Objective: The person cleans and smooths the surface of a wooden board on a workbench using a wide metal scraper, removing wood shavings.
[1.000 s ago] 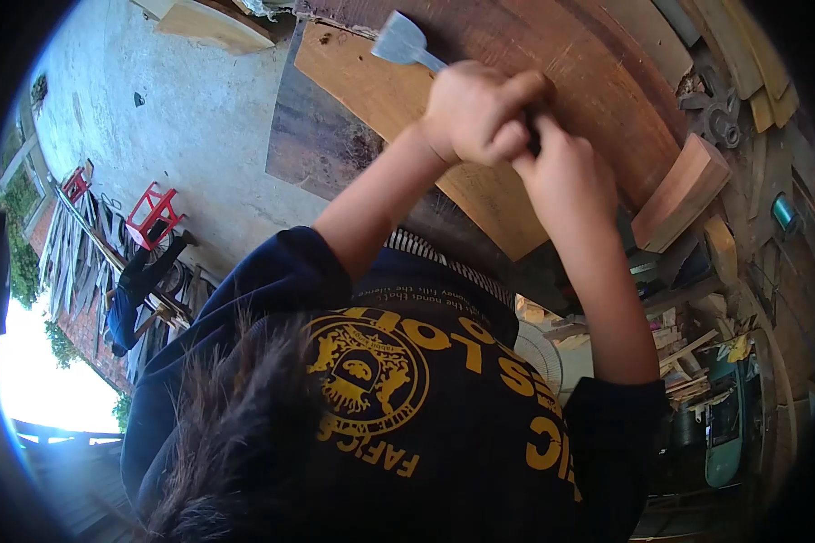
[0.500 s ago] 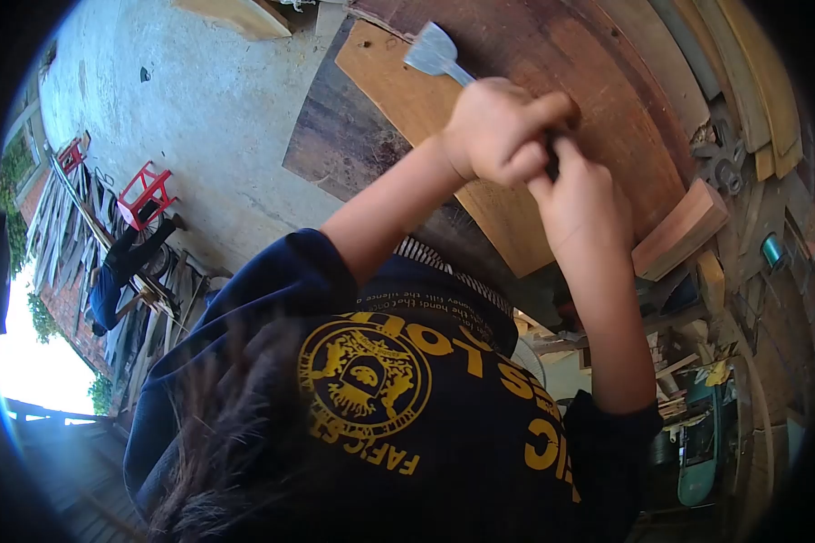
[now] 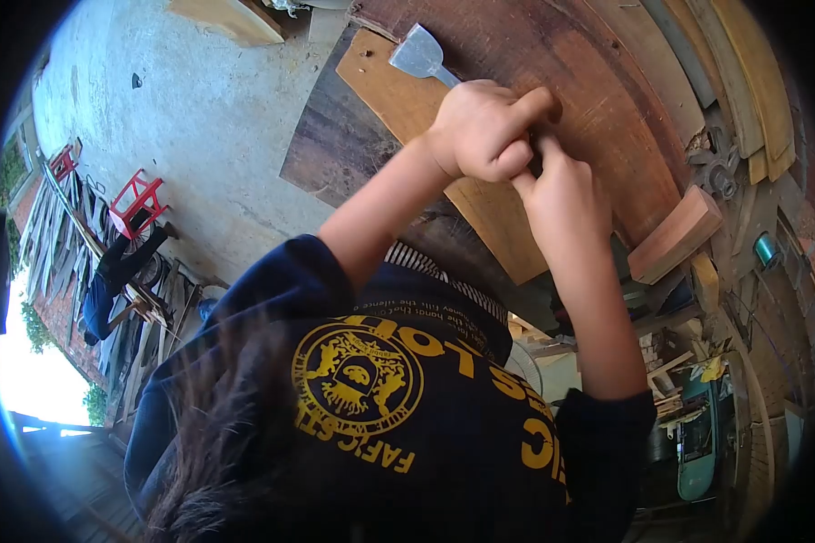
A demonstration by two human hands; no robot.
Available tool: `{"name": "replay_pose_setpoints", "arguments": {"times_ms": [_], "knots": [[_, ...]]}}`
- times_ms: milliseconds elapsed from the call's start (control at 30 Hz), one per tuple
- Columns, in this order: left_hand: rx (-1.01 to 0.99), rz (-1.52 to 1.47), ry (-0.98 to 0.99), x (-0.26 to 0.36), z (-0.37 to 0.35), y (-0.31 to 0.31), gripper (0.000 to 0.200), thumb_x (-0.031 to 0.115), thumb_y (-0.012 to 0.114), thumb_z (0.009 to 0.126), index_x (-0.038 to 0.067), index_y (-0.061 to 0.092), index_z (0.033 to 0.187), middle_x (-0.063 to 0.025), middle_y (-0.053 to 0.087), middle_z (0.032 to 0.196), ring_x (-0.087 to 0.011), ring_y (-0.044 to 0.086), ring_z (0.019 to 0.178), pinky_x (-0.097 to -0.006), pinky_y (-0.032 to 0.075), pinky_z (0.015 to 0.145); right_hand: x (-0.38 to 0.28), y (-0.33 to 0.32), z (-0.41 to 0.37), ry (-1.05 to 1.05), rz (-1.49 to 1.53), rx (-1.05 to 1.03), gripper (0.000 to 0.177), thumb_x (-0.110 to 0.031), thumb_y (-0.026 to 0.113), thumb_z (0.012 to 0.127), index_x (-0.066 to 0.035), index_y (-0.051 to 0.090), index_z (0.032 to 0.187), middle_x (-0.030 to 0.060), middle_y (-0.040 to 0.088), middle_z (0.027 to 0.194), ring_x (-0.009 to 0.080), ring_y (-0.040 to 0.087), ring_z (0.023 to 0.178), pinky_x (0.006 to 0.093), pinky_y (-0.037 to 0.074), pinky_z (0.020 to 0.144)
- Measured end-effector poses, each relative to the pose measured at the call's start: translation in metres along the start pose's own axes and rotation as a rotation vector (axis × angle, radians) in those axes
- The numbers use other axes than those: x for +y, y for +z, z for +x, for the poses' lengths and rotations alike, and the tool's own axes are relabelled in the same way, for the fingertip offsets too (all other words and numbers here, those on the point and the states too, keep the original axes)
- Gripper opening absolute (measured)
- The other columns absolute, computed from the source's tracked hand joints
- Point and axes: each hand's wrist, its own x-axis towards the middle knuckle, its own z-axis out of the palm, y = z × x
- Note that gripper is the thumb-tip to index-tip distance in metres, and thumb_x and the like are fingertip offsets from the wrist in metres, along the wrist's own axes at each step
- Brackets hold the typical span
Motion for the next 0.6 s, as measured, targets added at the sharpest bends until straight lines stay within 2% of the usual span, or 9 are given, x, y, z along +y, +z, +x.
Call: {"name": "replay_pose_setpoints", "arguments": {"times_ms": [67, 267, 333, 400, 467, 533, 600], "knots": [[-0.023, 0.044, -0.004, -0.001, -0.004, 0.005, 0.031, 0.032, 0.053, 0.069, 0.012, 0.055, 0.093, -0.0101, 0.056, 0.055, -0.0327, 0.059, 0.056, -0.043, 0.046, 0.052, -0.009, -0.001, -0.001, -0.007, 0.12, 0.058, 0.046, -0.04, 0.062, 0.086, -0.014, 0.056, 0.123, 0.0228, 0.067, 0.087, 0.0448, 0.063, 0.085, 0.0533, 0.05, 0.072], [-0.098, 0.064, 0.0, 0.021, -0.001, 0.024, 0.036, 0.028, 0.051, 0.066, 0.009, 0.055, 0.097, -0.01, 0.056, 0.057, -0.0336, 0.058, 0.058, -0.0423, 0.046, 0.054, 0.026, 0.003, -0.013, 0.002, 0.123, 0.055, 0.05, -0.041, 0.062, 0.086, -0.014, 0.055, 0.127, 0.0239, 0.066, 0.086, 0.0437, 0.064, 0.083, 0.0541, 0.05, 0.072], [-0.107, 0.064, -0.014, 0.011, 0.002, 0.01, 0.038, 0.027, 0.051, 0.066, 0.009, 0.054, 0.099, -0.0109, 0.059, 0.06, -0.0338, 0.06, 0.06, -0.0428, 0.047, 0.055, 0.014, 0.006, 0.0, -0.037, 0.042, 0.059, 0.05, -0.042, 0.061, 0.086, -0.011, 0.056, 0.125, 0.0237, 0.067, 0.088, 0.0429, 0.064, 0.086, 0.0533, 0.051, 0.074], [-0.105, 0.152, -0.124, -0.018, 0.001, -0.027, 0.039, 0.027, 0.05, 0.068, 0.009, 0.055, 0.102, -0.0116, 0.064, 0.067, -0.0334, 0.062, 0.063, -0.0422, 0.049, 0.058, -0.022, 0.013, 0.032, -0.072, 0.103, 0.071, 0.049, -0.045, 0.059, 0.087, -0.009, 0.057, 0.12, 0.0236, 0.067, 0.091, 0.0423, 0.064, 0.09, 0.0525, 0.052, 0.077], [-0.028, 0.163, -0.125, -0.048, -0.001, -0.057, 0.039, 0.027, 0.048, 0.069, 0.011, 0.056, 0.104, -0.0118, 0.068, 0.075, -0.033, 0.064, 0.065, -0.0415, 0.051, 0.059, -0.062, 0.003, 0.046, -0.107, 0.154, 0.053, 0.048, -0.047, 0.057, 0.087, -0.008, 0.058, 0.115, 0.0238, 0.067, 0.094, 0.0427, 0.063, 0.093, 0.0524, 0.051, 0.08], [0.028, 0.155, -0.09, -0.041, -0.006, -0.058, 0.038, 0.027, 0.048, 0.07, 0.015, 0.058, 0.104, -0.0113, 0.066, 0.072, -0.0329, 0.063, 0.062, -0.0416, 0.051, 0.059, -0.067, 0.0, 0.041, -0.106, 0.136, 0.083, 0.047, -0.047, 0.058, 0.086, -0.009, 0.059, 0.114, 0.0231, 0.067, 0.095, 0.0427, 0.064, 0.092, 0.052, 0.052, 0.08], [-0.032, 0.132, -0.094, -0.023, -0.008, -0.04, 0.038, 0.029, 0.049, 0.07, 0.016, 0.058, 0.104, -0.0112, 0.063, 0.067, -0.0339, 0.061, 0.06, -0.0424, 0.05, 0.057, -0.044, 0.0, 0.027, -0.07, 0.065, 0.034, 0.046, -0.046, 0.059, 0.086, -0.01, 0.059, 0.115, 0.0229, 0.067, 0.093, 0.0428, 0.064, 0.091, 0.0528, 0.051, 0.079]]}}
